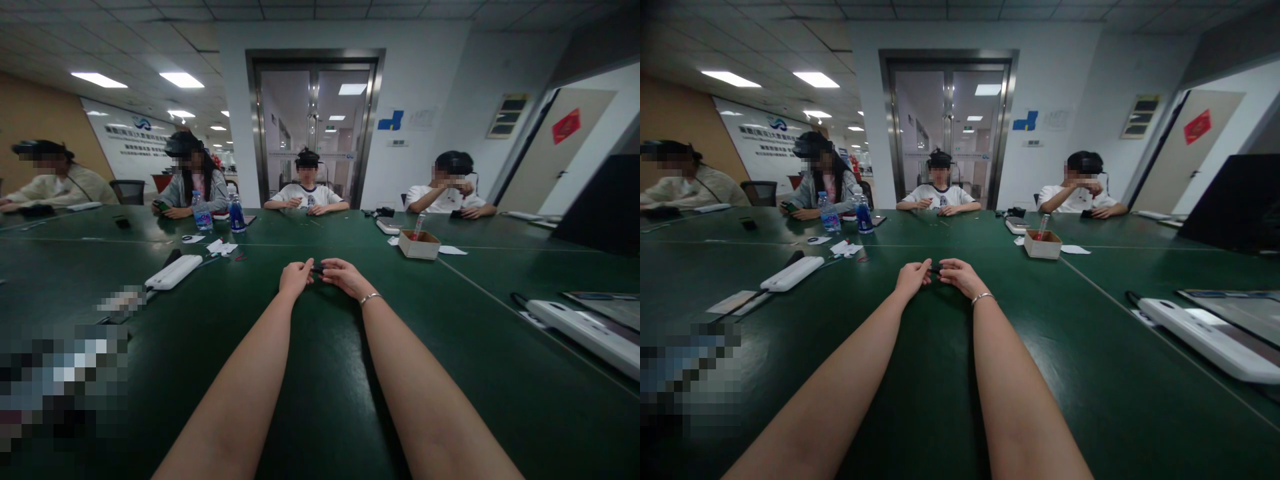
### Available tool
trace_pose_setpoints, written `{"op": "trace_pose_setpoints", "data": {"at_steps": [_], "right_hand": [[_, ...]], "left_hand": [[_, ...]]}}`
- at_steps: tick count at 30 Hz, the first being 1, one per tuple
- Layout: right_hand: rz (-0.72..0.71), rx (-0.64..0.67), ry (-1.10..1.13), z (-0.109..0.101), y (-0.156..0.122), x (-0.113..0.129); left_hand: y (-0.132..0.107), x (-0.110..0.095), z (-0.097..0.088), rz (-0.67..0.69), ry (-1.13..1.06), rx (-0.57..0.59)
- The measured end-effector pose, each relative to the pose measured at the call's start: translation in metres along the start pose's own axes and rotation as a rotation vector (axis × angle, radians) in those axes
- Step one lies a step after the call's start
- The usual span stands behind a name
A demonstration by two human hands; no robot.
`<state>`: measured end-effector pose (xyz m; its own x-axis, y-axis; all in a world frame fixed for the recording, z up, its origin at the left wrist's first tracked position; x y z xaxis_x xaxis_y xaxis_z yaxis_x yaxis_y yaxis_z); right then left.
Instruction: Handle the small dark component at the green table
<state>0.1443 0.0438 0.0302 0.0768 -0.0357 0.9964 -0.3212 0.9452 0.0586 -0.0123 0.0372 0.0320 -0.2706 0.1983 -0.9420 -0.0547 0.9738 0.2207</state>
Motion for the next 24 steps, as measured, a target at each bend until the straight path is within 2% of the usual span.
{"op": "trace_pose_setpoints", "data": {"at_steps": [11,15,20,24], "right_hand": [[-0.016,0.011,-0.022,0.001,0.0015,-0.0013],[-0.013,0.0,-0.033,0.0015,0.0002,0.0],[0.016,-0.016,-0.034,0.0025,-0.0012,0.0013],[0.057,-0.055,-0.006,0.0007,0.0001,-0.0009]], "left_hand": [[-0.0058,-0.0066,-0.0048,-0.07,0.08,-0.041],[-0.0051,-0.0055,-0.0043,-0.077,0.066,-0.024],[-0.0028,-0.0036,-0.0021,-0.027,0.007,0.01],[0.0023,0.0002,0.0031,0.067,-0.056,0.037]]}}
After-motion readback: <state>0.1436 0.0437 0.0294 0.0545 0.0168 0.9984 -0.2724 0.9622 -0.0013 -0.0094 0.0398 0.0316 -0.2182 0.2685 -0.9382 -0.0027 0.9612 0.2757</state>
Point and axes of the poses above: each hand's wrist, its own y-axis towards the middle knuckle, its own z-axis out of the palm, x = y × z, the point moved 5 cm from there along y, towards the middle knuckle, and after that the axes turned 13 degrees about -y, right-handed, at the moved point
